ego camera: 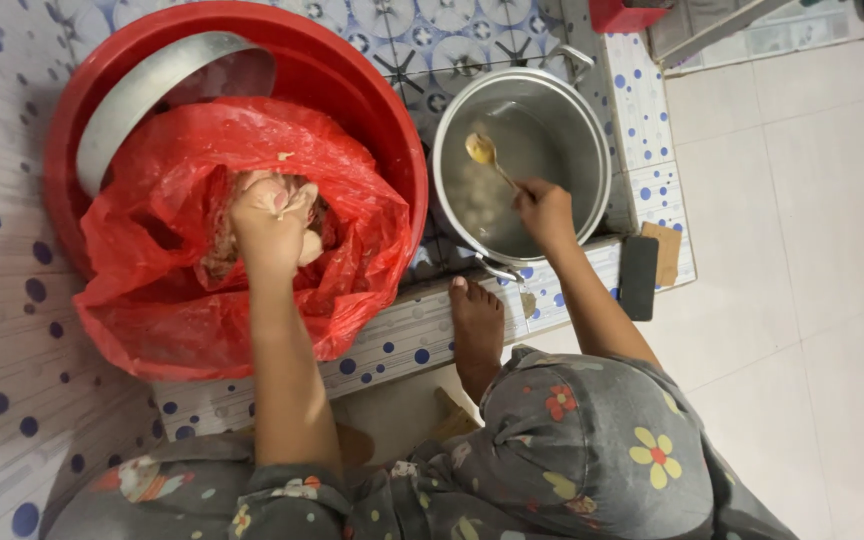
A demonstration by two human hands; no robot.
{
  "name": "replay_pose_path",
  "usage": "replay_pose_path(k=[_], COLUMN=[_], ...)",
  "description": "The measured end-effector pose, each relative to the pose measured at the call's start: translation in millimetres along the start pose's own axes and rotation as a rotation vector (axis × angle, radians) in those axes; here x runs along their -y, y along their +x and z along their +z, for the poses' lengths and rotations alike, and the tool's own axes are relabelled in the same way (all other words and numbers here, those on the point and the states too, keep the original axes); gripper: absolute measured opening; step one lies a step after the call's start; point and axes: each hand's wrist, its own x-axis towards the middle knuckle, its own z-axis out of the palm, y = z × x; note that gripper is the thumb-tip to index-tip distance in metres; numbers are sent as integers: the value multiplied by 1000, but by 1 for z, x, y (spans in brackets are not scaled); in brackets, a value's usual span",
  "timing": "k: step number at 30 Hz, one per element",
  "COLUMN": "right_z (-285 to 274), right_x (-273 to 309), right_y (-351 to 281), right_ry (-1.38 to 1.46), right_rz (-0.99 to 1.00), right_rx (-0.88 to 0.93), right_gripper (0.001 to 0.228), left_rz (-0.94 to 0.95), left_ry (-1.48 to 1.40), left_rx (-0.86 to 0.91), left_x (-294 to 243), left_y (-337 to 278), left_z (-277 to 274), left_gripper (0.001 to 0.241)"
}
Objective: Scooping meat paste from a basin into a pot of boiling water to make meatballs
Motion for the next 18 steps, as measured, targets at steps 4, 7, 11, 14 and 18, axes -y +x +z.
replay_pose_path(k=[4, 7, 11, 14, 18], right_z=[-5, -8, -15, -21, -29], right_x=[67, 117, 188, 202, 208], right_y=[-18, -39, -60, -62, -56], right_ry=[267, 252, 142, 177, 296], right_rz=[-52, -234, -335, -282, -240], right_rx=[80, 249, 469, 568, 504], right_gripper=[23, 30, 27, 27, 23], left_rz=[-51, -80, -26, 195, 808], left_ry=[-280, -611, -807, -612, 99], left_rx=[32, 152, 374, 336, 183], left_x=[-63, -79, -67, -90, -117], left_y=[-27, -33, -27, -37, -50], left_z=[4, 2, 3, 7, 9], left_gripper=[38, 40, 35, 28, 42])
